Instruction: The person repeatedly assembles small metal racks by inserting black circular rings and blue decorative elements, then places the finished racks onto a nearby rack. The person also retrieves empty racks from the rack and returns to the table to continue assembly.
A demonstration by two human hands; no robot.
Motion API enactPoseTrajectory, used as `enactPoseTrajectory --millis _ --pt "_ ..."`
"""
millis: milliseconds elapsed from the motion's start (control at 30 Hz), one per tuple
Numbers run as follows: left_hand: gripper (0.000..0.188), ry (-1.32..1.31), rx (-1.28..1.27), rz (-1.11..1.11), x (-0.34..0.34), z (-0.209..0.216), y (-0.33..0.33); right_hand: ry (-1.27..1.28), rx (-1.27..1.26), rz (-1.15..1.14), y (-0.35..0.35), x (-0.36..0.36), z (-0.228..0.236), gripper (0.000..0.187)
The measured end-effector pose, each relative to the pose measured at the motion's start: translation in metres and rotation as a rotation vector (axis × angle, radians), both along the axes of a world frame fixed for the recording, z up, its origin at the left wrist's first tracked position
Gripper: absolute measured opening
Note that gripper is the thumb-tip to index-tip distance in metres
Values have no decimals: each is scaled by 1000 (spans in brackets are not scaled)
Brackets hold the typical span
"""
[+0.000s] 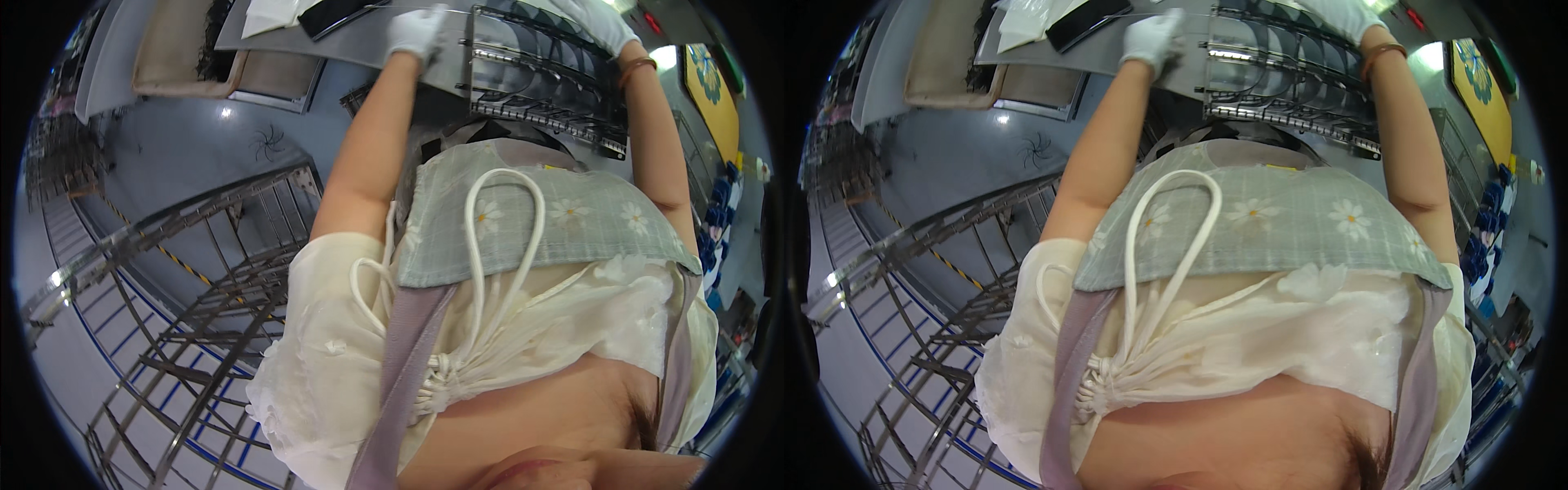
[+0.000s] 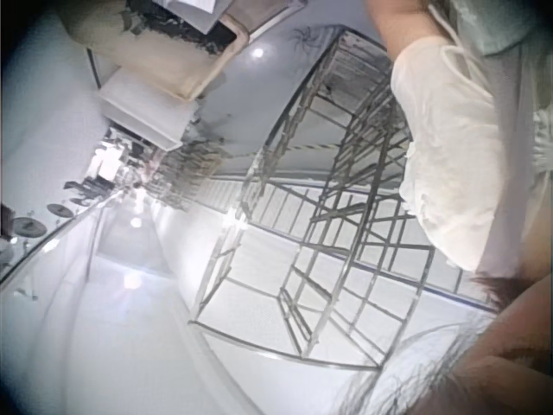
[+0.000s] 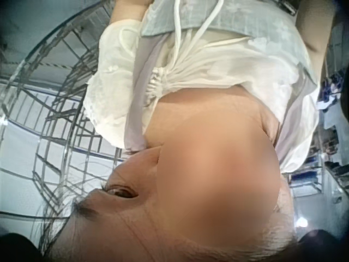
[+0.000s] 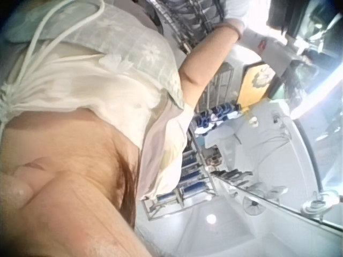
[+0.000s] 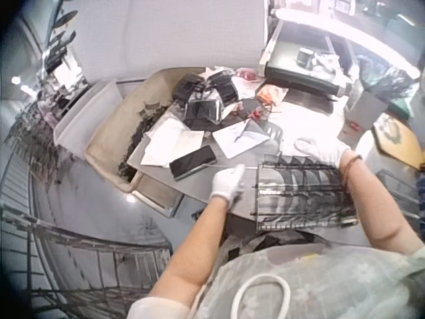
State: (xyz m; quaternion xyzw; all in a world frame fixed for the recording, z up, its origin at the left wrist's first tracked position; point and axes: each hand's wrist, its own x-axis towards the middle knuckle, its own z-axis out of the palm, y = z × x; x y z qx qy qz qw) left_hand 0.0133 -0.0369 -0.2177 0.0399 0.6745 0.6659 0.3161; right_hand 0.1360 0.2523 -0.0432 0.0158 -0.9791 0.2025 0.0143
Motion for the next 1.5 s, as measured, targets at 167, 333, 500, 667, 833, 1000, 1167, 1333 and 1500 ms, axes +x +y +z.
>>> enactPoseTrajectory --millis 167,333,500,667,833,1000,1167,1333,1500 --pt "43 63 -47 384 -34 16 -39 -224 95 -168 46 47 3 53" --pt "38 -289 -184 420 -48 34 -7 -312 18 -227 50 54 -1 55" --pt "43 58 -184 -172 -7 18 47 -315 34 -193 44 49 3 54" --pt "58 625 -286 -87 15 20 47 -158 -353 -368 88 61 -23 55" --pt "64 561 -613 -302 12 44 65 -287 -72 -612 154 88 -56 80" --pt "56 681 -812 -554 2 64 85 -369 -89 -656 155 99 -86 63" --pt "60 768 -752 -706 -8 71 90 -350 -27 -704 149 95 -83 52" --pt "88 758 -868 -838 -17 80 117 -285 -87 -745 170 87 -69 53" --pt "64 423 -707 -832 -51 157 132 62 -254 -747 183 112 -3 46"
